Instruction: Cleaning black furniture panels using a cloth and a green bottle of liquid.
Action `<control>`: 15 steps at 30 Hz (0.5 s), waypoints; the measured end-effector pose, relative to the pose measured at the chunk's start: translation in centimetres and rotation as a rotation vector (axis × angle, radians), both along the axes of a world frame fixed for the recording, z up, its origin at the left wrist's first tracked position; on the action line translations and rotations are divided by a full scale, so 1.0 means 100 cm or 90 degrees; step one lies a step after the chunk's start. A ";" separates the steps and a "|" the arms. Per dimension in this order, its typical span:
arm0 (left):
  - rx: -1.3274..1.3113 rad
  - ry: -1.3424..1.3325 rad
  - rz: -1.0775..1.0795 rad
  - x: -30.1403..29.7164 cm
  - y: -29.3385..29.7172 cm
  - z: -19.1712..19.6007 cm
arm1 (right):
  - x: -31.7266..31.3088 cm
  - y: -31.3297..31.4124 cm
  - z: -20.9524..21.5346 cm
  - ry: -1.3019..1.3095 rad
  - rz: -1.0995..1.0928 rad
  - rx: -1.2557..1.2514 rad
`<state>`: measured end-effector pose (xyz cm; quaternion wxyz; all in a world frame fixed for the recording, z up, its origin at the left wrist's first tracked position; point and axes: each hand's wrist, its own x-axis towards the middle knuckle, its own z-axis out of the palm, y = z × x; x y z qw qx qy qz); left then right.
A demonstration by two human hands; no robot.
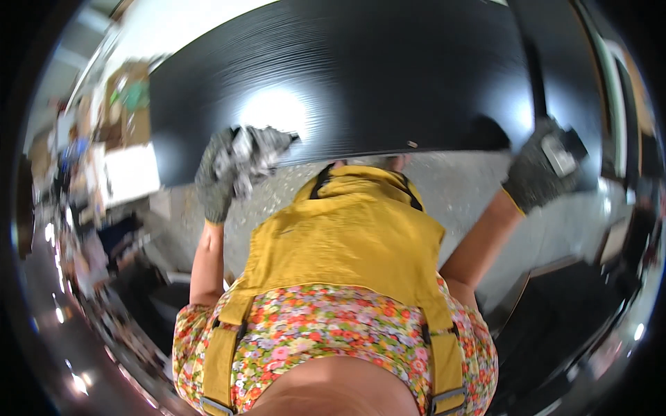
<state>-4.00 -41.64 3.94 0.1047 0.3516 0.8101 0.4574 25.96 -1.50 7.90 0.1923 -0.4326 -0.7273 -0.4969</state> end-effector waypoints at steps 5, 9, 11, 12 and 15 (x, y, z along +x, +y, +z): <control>-0.030 0.139 0.363 -0.097 -0.072 -0.026 | 0.042 0.045 -0.029 0.882 0.574 -0.513; -0.142 0.242 0.472 -0.175 -0.090 -0.024 | 0.037 0.049 -0.035 1.628 1.038 -0.987; -0.185 0.440 0.350 -0.178 -0.039 -0.009 | 0.032 0.043 -0.032 1.637 1.117 -1.075; -0.185 0.549 0.252 -0.178 -0.009 -0.010 | 0.034 0.046 -0.037 1.631 1.120 -1.086; -0.080 0.555 0.101 -0.086 0.135 -0.030 | 0.031 0.042 -0.030 1.648 1.135 -1.155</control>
